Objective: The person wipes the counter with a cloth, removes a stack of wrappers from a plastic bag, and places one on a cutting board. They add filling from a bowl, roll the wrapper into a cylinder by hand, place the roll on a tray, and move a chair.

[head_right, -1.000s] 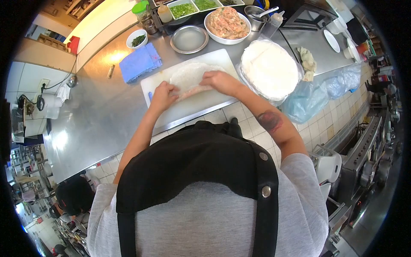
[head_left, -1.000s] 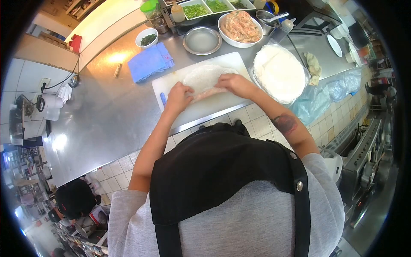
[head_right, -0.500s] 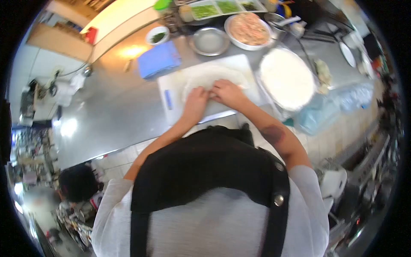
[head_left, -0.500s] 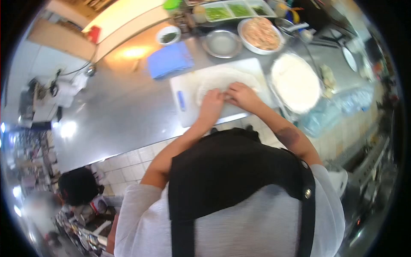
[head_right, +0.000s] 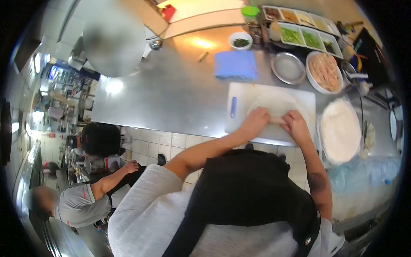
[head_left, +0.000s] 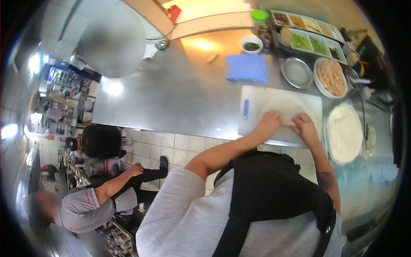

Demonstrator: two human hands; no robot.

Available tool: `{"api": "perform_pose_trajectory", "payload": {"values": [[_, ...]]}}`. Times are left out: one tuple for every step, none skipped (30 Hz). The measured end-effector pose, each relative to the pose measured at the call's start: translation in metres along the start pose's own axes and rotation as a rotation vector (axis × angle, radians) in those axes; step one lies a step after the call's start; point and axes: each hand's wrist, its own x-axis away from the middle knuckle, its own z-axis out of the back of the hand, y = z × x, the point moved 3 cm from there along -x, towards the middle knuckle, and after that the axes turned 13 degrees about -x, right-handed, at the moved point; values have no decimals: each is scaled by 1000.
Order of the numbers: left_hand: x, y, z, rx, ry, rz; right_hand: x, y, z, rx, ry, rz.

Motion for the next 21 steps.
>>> {"api": "perform_pose_trajectory", "payload": {"values": [[2, -2, -2, 3, 38, -12, 8, 7, 6, 19, 13, 7], [3, -5, -2, -27, 7, -11, 14, 13, 11, 26, 14, 17], [6, -10, -1, -48, -26, -16, 18, 18, 15, 38, 15, 18], [10, -13, -6, -43, -36, -1, 24, 23, 19, 28, 5, 12], [12, -16, -2, -59, -40, -24, 28, 27, 24, 19, -1, 5], [13, -18, 4, -28, -14, -35, 32, 30, 29, -2, -12, -12], [12, -16, 13, -24, -48, -18, 34, 32, 34, -24, -19, -23], [11, -15, 21, -26, -82, 1, 37, 34, 38, -23, -9, -14], [12, -14, 22, -11, -81, 7, 40, 36, 41, -23, 0, 3], [10, -15, 24, -7, -76, 17, 43, 41, 43, -6, 8, -25], [10, -13, 24, 11, -77, -1, 44, 45, 43, -27, -1, -32], [10, -12, 26, -15, -62, 0, 44, 43, 44, -51, -11, -34], [9, -12, 28, -45, -46, 3, 44, 41, 46, -43, -6, -45], [8, -11, 30, -38, -45, -5, 43, 38, 47, 13, -15, -28], [7, -11, 32, -45, -69, -1, 41, 33, 48, 66, -26, -9], [7, -12, 32, -54, -94, 5, 40, 29, 47, 69, -25, -14], [6, -14, 31, -53, -94, -2, 38, 24, 47, 118, 1, 22], [4, -15, 31, -53, -94, -5, 36, 19, 46, 166, 28, 59], [3, -15, 31, -54, -120, -21, 34, 18, 44, 166, 31, 57], [2, -16, 30, -56, -146, -36, 33, 17, 42, 109, 6, 52], [1, -17, 30, -56, -145, -39, 32, 17, 40, 51, -18, 48]]}}
